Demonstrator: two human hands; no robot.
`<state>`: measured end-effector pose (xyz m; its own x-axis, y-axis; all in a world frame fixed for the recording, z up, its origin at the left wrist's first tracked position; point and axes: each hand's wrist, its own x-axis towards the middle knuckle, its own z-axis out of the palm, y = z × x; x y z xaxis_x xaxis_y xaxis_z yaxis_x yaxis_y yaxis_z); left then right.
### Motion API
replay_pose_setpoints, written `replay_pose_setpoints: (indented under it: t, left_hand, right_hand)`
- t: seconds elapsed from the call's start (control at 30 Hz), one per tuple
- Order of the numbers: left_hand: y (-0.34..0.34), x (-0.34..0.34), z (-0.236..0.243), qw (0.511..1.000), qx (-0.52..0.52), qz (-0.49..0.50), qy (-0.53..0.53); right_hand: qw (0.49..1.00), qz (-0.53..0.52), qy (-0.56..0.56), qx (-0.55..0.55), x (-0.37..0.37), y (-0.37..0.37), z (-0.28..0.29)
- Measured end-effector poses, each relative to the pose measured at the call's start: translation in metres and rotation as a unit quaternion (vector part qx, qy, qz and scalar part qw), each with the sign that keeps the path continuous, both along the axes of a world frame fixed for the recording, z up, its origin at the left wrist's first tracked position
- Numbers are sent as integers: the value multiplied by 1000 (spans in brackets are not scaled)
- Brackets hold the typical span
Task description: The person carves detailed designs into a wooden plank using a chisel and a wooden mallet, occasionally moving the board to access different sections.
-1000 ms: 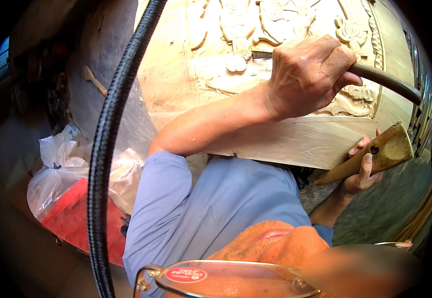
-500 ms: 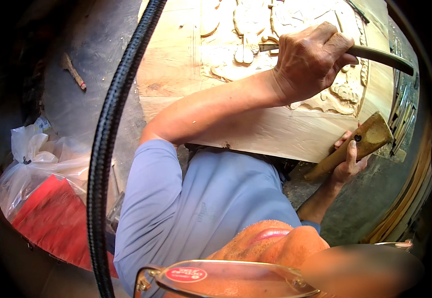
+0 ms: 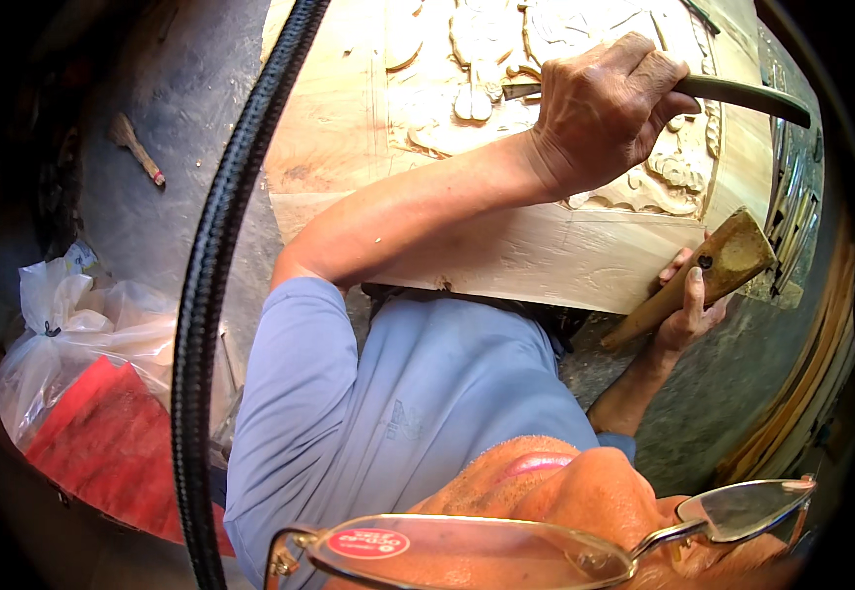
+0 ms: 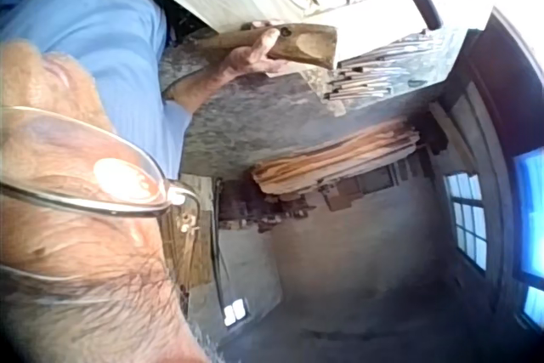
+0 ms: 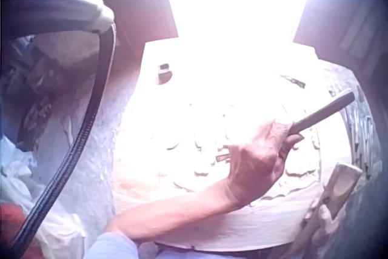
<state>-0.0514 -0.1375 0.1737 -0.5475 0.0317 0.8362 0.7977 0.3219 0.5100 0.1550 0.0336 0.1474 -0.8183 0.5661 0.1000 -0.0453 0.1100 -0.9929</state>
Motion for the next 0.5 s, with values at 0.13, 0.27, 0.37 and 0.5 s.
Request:
replay_pose_setpoints:
  t: [0.13,0.27,0.37,0.5]
  left_hand:
    - [0,0,1,1000,4,16,-2]
    - [-4,-5,2,999,7,10,-30]
    - [-2,-5,5,999,20,13,-32]
    - [-1,-11,0,998,50,20,-11]
  right_hand:
    - [1000,-3,-1,-10,0,-2,2]
    - [999,-13,-33,-21,-2,-6,11]
    - [998,-5,-47,44,-6,1,21]
    - [975,-8,-66,212,-24,25,37]
